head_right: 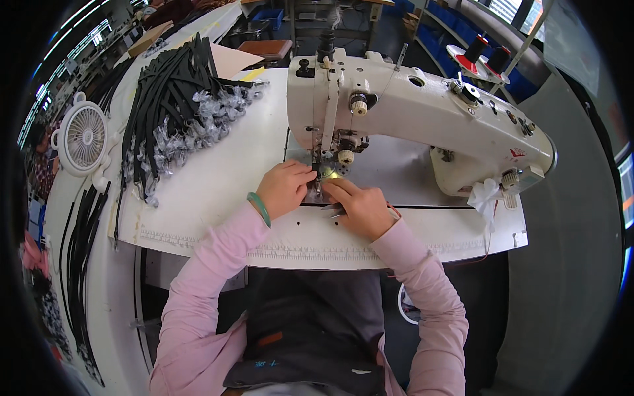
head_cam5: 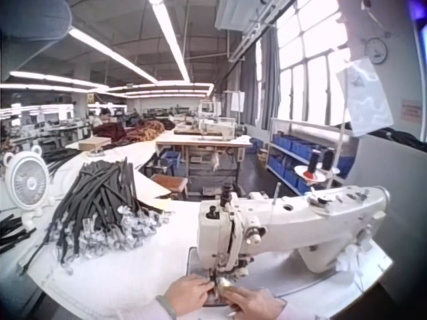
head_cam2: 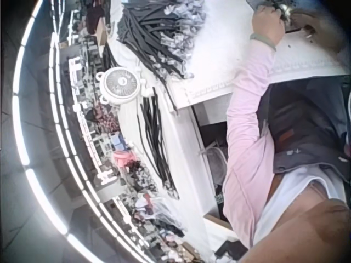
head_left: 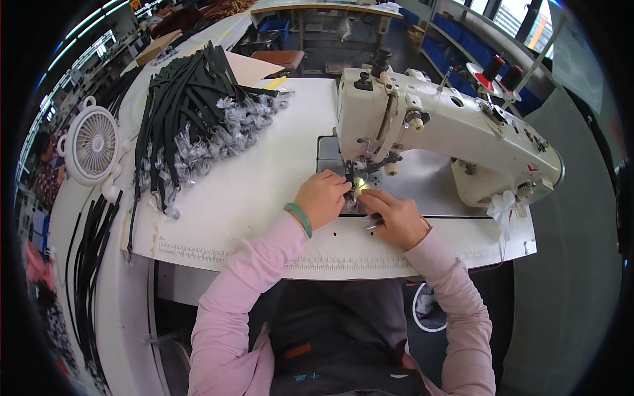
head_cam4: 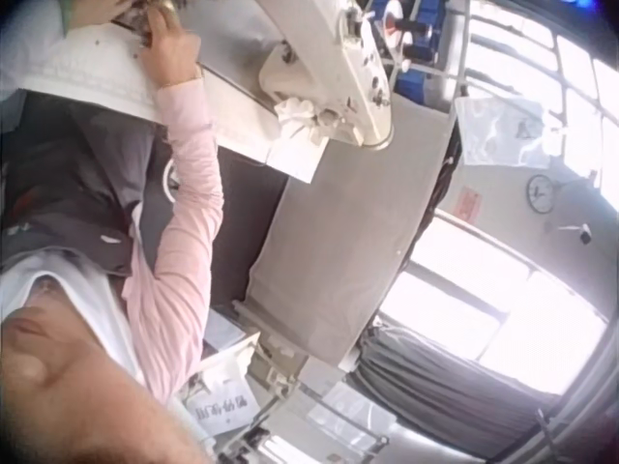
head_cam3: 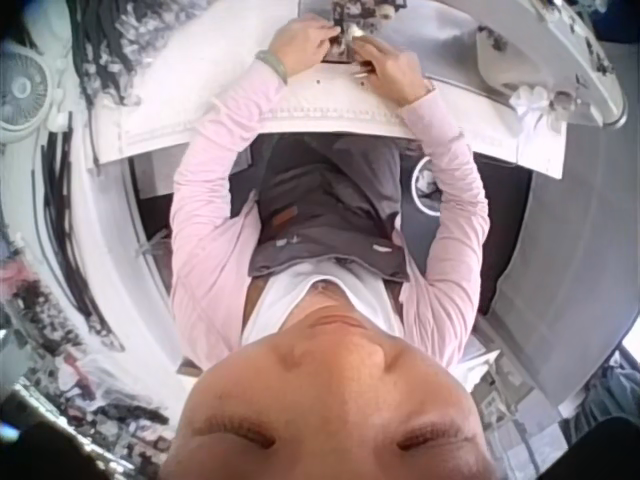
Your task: The person operates an industrial sewing machine to stitch long black fabric strips. They feed the material under the needle, guide it through the machine, and cut the thread after each piece is completed. The finished strips are placed on the table to the left.
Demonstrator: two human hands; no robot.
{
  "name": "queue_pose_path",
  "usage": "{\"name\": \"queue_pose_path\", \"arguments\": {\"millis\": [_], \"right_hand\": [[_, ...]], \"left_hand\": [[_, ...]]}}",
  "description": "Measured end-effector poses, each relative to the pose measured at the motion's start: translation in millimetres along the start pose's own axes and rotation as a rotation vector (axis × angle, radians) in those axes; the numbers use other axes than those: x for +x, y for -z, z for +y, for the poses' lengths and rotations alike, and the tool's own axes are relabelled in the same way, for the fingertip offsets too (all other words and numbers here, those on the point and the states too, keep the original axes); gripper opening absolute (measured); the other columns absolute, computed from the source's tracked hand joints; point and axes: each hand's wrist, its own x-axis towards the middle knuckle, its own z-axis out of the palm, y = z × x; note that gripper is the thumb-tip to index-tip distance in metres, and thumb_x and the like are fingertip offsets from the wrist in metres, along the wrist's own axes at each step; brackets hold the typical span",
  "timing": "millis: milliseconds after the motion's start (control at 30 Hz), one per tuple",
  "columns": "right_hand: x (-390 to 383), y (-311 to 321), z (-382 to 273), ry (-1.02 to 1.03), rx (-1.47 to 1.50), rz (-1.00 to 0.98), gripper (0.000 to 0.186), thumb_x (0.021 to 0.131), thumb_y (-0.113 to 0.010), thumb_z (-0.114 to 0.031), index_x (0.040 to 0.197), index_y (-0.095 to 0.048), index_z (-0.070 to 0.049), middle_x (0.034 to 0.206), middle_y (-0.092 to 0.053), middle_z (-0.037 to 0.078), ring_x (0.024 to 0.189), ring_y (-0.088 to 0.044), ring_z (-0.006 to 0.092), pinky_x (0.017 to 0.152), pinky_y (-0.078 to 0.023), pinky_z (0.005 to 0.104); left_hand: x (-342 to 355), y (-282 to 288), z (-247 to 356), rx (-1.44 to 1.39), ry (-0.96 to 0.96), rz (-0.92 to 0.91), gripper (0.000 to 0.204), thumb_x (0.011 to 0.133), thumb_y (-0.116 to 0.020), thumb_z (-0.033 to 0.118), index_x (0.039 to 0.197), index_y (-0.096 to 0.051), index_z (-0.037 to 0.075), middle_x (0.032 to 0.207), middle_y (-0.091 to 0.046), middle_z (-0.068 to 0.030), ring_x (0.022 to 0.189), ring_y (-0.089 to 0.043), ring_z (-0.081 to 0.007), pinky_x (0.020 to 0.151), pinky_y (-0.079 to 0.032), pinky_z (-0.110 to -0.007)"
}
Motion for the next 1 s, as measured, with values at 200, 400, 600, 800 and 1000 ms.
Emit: {"name": "queue_pose_path", "arguments": {"millis": [200, 400, 600, 800, 1000], "right_hand": [[-53.0, 56.1, 25.4, -0.162, -0.100, 0.656, 0.020, 0.077, -0.059, 0.001, 0.096, -0.061, -0.003, 0.088, -0.059, 0.012, 0.063, -0.058, 0.0182, 0.052, -0.044, 0.0259], [-92.1, 224.8, 181.9, -0.540, -0.330, 1.508, 0.031, 0.092, -0.041, -0.023, 0.109, -0.056, -0.002, 0.094, -0.056, 0.008, 0.069, -0.049, 0.0094, 0.063, -0.040, 0.0228], [-229.2, 357.2, 335.6, -1.024, -0.212, 0.797, 0.036, 0.091, -0.041, -0.031, 0.108, -0.056, -0.004, 0.088, -0.059, 0.011, 0.084, -0.057, 0.0153, 0.078, -0.044, 0.0274], [-219.4, 222.5, 299.1, -0.878, 0.302, 1.307, 0.033, 0.091, -0.041, -0.037, 0.095, -0.052, -0.006, 0.082, -0.056, 0.005, 0.070, -0.054, 0.0130, 0.060, -0.043, 0.0252], [-195.8, 241.9, 286.8, -0.905, 0.172, 1.268, 0.036, 0.092, -0.040, -0.036, 0.100, -0.053, -0.004, 0.090, -0.057, 0.007, 0.077, -0.053, 0.0132, 0.066, -0.044, 0.0268]], "left_hand": [[-3.6, -7.7, 24.2, 0.119, 0.105, 0.051, 0.024, 0.071, -0.061, 0.018, 0.088, -0.062, 0.000, 0.092, -0.060, -0.0113, 0.093, -0.053, -0.0240, 0.080, -0.044, -0.032], [-11.3, -13.0, 12.4, 0.200, 0.053, 0.030, 0.019, 0.074, -0.055, 0.007, 0.091, -0.062, 0.001, 0.093, -0.060, -0.0116, 0.095, -0.052, -0.0245, 0.082, -0.044, -0.032], [-2.7, -29.0, 11.6, 0.067, 0.033, 0.089, 0.026, 0.066, -0.058, 0.001, 0.091, -0.063, 0.003, 0.100, -0.061, -0.0133, 0.095, -0.054, -0.0256, 0.082, -0.046, -0.032], [-4.3, -20.1, 9.4, 0.080, 0.048, 0.058, 0.017, 0.074, -0.056, 0.006, 0.089, -0.063, 0.003, 0.096, -0.061, -0.0144, 0.094, -0.054, -0.0264, 0.081, -0.046, -0.033], [-5.1, -13.4, 7.7, 0.118, 0.077, -0.007, 0.027, 0.067, -0.057, 0.003, 0.092, -0.063, 0.005, 0.100, -0.061, -0.0123, 0.096, -0.054, -0.0255, 0.082, -0.046, -0.032]]}}
